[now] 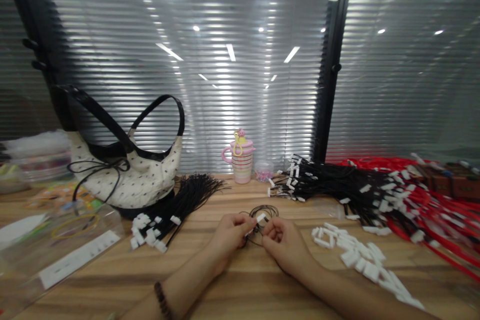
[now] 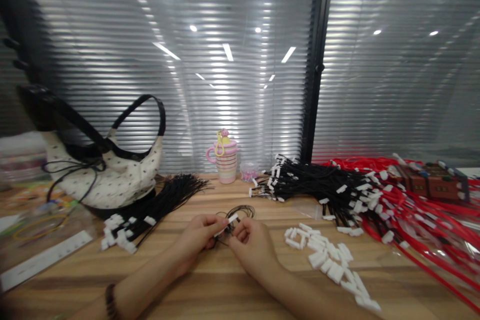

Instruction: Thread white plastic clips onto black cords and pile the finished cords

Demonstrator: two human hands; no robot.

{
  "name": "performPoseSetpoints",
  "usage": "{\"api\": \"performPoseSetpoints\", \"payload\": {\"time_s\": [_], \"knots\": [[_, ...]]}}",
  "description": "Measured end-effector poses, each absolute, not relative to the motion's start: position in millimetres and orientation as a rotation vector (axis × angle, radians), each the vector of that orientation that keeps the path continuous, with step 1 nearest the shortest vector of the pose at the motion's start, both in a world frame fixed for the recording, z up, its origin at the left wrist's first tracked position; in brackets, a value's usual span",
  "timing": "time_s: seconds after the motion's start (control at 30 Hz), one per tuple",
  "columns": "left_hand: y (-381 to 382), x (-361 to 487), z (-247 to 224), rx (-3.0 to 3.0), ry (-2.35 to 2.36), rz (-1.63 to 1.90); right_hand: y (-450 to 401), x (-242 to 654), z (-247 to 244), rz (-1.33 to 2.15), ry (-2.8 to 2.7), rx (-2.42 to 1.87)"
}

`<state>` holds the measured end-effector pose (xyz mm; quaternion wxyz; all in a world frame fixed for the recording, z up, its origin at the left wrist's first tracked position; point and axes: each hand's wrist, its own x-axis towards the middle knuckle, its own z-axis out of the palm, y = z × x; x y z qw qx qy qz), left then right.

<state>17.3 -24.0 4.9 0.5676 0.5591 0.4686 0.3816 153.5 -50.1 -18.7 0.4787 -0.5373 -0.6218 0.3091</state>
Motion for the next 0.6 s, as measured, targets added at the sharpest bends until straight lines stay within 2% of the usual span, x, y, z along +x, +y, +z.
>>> {"api": "performPoseSetpoints", "payload": {"time_s": [0.43, 0.6], "knots": [[-17, 13, 0, 1.278, 1.038, 0.904, -49, 157, -19, 0.795, -1.504, -1.239], [-16, 13, 1, 1.312, 1.049, 0.879, -43, 167, -14, 0.599, -1.319, -1.168]]}}
